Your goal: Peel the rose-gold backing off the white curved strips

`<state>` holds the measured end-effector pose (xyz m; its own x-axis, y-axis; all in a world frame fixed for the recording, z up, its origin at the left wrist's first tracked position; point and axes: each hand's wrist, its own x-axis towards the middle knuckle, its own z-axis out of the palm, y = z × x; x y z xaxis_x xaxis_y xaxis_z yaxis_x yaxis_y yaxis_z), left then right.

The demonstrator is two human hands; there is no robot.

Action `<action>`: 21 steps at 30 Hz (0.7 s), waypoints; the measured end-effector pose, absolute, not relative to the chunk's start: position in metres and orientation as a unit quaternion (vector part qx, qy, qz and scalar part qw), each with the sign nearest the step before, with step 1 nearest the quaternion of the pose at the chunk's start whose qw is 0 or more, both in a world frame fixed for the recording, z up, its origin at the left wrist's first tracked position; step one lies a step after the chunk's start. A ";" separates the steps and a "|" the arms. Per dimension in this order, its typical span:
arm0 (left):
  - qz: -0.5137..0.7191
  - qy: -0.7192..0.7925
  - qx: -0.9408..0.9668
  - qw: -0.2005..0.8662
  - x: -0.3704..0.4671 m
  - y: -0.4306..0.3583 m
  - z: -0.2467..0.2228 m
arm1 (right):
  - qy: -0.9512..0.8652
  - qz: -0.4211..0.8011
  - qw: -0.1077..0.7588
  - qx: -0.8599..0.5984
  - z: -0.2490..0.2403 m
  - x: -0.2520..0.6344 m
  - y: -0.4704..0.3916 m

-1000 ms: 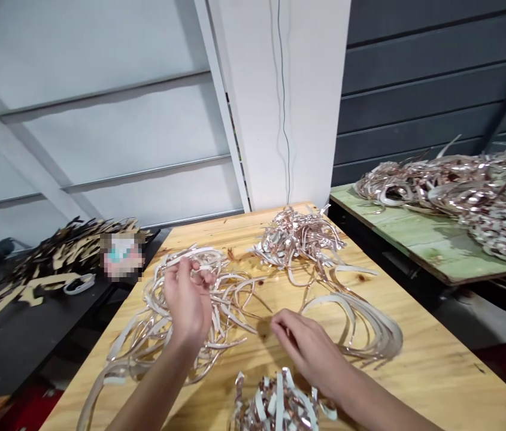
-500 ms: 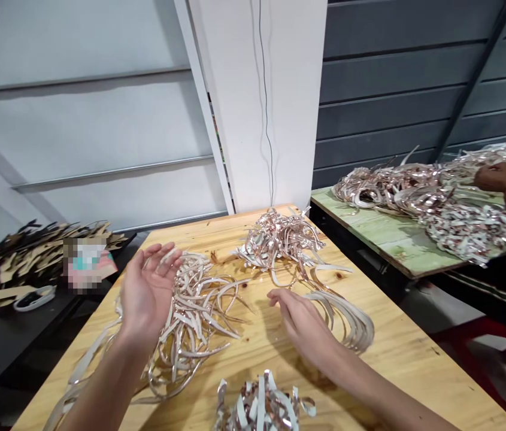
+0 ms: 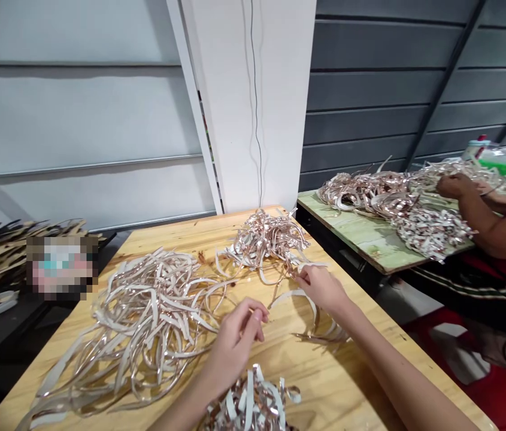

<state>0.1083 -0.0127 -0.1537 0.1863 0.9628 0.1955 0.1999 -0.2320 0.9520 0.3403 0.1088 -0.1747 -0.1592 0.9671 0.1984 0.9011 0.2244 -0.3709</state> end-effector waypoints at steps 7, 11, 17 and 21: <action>0.443 0.450 0.621 0.464 0.112 -0.009 -0.194 | -0.772 0.128 0.235 -0.577 -0.171 0.330 0.103; 0.440 0.457 0.627 0.452 0.111 -0.008 -0.190 | -0.767 0.148 0.291 -0.553 -0.161 0.328 0.100; 0.459 0.468 0.589 0.473 0.114 -0.008 -0.188 | -0.757 0.270 0.350 -0.481 -0.149 0.314 0.083; 0.493 0.449 0.540 0.514 0.114 -0.009 -0.188 | -0.725 0.415 0.404 -0.374 -0.146 0.297 0.057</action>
<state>0.1137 -0.0085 -0.1885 0.1115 0.9912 0.0716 -0.0212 -0.0697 0.9973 0.2973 0.0571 -0.1459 -0.3937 0.8773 0.2744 0.2079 0.3758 -0.9031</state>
